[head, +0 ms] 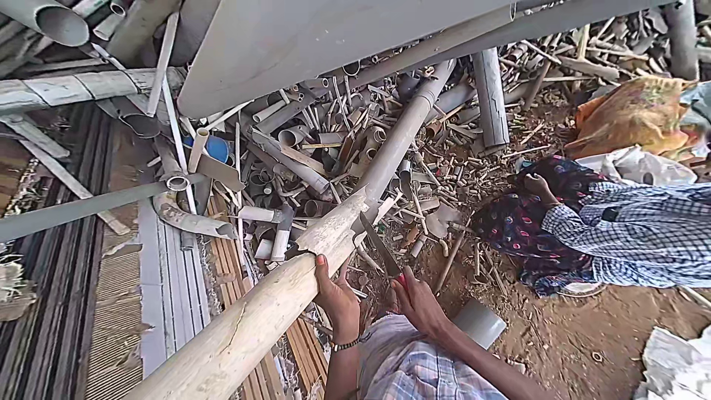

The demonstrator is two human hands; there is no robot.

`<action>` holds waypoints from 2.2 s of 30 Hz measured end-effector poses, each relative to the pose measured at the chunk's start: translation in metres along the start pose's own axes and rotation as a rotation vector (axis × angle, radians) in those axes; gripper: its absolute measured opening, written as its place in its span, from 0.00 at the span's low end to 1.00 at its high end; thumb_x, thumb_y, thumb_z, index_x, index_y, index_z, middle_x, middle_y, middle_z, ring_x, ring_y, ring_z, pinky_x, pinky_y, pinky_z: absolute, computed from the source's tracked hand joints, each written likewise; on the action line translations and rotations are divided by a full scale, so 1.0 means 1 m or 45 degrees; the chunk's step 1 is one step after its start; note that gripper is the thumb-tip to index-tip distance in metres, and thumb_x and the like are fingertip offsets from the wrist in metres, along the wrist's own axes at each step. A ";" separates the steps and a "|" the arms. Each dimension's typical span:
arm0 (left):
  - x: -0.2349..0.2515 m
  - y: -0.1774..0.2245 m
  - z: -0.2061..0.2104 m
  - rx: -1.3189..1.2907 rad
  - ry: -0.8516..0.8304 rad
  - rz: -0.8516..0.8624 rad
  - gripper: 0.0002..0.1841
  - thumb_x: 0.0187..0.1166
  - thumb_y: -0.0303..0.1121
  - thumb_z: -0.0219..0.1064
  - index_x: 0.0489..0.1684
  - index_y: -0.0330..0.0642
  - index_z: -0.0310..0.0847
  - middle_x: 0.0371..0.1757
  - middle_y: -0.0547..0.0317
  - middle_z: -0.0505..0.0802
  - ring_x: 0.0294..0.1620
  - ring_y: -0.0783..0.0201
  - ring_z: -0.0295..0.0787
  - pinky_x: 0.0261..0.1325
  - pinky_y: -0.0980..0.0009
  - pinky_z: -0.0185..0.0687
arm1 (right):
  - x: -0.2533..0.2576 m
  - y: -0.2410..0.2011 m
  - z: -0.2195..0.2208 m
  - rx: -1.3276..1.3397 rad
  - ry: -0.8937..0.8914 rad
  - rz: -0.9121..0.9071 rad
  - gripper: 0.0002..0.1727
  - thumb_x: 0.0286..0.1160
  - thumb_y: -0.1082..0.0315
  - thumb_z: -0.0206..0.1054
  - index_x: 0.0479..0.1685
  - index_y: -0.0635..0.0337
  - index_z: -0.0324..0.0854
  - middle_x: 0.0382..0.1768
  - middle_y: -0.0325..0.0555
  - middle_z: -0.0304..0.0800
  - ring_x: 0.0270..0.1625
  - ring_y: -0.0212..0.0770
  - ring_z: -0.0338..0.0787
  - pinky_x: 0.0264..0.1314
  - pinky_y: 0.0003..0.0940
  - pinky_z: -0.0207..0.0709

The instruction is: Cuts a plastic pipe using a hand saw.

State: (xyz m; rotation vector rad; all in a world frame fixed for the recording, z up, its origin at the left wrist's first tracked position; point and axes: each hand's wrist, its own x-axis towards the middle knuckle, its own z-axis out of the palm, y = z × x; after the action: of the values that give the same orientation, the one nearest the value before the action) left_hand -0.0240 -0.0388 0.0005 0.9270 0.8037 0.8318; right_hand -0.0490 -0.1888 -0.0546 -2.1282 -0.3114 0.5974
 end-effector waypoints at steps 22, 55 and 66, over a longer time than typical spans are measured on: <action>-0.006 -0.014 -0.045 0.622 -0.416 0.571 0.38 0.56 0.32 0.79 0.59 0.09 0.67 0.49 0.55 0.89 0.54 0.86 0.84 0.64 0.85 0.78 | 0.010 -0.010 -0.042 0.648 -0.132 0.117 0.20 0.92 0.52 0.48 0.57 0.60 0.73 0.25 0.36 0.70 0.21 0.32 0.73 0.27 0.32 0.74; 0.015 -0.013 -0.081 0.584 -0.981 0.477 0.17 0.65 0.35 0.81 0.46 0.33 0.89 0.45 0.77 0.96 0.52 0.90 0.88 0.64 0.84 0.81 | -0.002 -0.040 -0.077 0.150 -0.239 -0.053 0.26 0.92 0.51 0.51 0.65 0.67 0.74 0.32 0.53 0.82 0.34 0.49 0.85 0.44 0.50 0.78; 0.013 -0.035 -0.043 0.385 -0.398 0.498 0.38 0.55 0.28 0.80 0.67 0.20 0.65 0.54 0.58 0.88 0.58 0.76 0.87 0.67 0.74 0.83 | -0.035 -0.062 -0.054 0.270 0.436 -0.487 0.26 0.91 0.48 0.52 0.60 0.67 0.76 0.17 0.41 0.78 0.16 0.37 0.79 0.20 0.37 0.76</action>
State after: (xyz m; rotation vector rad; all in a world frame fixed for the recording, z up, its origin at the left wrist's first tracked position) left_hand -0.0460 -0.0251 -0.0505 1.4749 0.4863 0.8839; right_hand -0.0508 -0.2051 0.0328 -1.8590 -0.4277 0.0389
